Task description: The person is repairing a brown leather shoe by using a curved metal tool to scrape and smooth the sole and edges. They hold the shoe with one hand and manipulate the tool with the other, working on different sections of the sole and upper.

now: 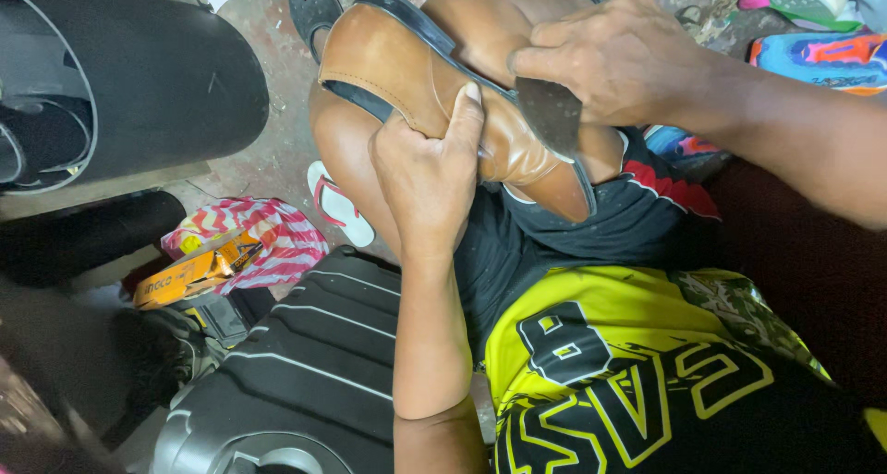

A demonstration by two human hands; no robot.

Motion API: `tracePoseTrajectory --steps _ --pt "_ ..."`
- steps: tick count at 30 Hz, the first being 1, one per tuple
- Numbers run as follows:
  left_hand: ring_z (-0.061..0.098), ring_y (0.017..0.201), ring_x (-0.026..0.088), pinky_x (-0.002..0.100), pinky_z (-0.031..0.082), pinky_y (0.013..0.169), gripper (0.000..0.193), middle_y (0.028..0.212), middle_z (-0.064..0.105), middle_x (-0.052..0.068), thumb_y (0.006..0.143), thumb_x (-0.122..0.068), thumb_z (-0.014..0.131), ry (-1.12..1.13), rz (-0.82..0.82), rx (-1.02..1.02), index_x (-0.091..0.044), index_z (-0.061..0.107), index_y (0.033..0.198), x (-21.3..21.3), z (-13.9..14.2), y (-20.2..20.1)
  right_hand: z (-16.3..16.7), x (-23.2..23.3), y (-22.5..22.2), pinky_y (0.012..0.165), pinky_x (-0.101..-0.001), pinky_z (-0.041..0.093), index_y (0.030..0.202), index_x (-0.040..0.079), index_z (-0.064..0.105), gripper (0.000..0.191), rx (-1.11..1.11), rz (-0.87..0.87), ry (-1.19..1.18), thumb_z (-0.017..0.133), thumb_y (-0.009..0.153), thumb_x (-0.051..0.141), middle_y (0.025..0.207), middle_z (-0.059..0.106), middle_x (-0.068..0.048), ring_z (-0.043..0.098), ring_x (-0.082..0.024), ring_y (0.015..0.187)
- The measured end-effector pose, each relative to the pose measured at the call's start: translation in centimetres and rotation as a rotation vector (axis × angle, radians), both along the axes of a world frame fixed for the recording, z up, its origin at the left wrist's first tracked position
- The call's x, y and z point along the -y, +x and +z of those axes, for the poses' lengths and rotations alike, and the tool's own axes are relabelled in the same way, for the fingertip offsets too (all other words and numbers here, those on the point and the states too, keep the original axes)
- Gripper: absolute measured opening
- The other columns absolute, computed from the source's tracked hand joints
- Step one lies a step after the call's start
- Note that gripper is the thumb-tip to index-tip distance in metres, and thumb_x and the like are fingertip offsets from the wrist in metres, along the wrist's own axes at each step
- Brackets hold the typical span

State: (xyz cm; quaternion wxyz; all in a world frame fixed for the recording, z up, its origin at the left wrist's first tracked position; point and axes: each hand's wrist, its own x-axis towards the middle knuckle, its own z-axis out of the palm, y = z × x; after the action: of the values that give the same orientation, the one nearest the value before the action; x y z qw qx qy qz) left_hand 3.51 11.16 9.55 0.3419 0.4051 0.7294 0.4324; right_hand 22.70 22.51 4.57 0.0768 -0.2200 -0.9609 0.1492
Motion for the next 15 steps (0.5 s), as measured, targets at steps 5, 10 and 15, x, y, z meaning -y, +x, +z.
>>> tracePoseTrajectory --steps 5,10,15 --pt "0.078 0.073 0.020 0.033 0.058 0.069 0.020 0.081 0.078 0.011 0.092 -0.019 0.072 0.015 0.014 -0.025 0.001 0.075 0.091 0.0 -0.2 0.0 0.2 -0.1 -0.1 0.070 -0.0433 0.053 0.115 0.020 0.070 0.044 -0.002 -0.022 0.047 0.071 0.071 0.016 0.097 0.066 0.001 0.071 -0.026 0.090" --pt "0.079 0.079 0.021 0.034 0.059 0.073 0.020 0.085 0.079 0.012 0.093 -0.018 0.073 0.064 -0.013 -0.023 0.001 0.075 0.093 0.0 -0.3 -0.1 0.8 -0.3 0.1 0.066 -0.0408 0.052 0.114 0.019 0.071 0.043 0.037 0.019 0.033 0.072 0.072 0.020 0.096 0.066 0.001 0.072 -0.024 0.093" --pt "0.079 0.077 0.021 0.034 0.059 0.072 0.020 0.083 0.079 0.012 0.092 -0.019 0.073 0.018 -0.004 -0.044 0.001 0.075 0.092 -0.1 -0.2 0.0 1.3 -0.5 0.0 0.069 -0.0406 0.052 0.116 0.019 0.070 0.043 0.022 0.044 0.029 0.071 0.075 0.031 0.093 0.063 0.000 0.072 -0.024 0.094"
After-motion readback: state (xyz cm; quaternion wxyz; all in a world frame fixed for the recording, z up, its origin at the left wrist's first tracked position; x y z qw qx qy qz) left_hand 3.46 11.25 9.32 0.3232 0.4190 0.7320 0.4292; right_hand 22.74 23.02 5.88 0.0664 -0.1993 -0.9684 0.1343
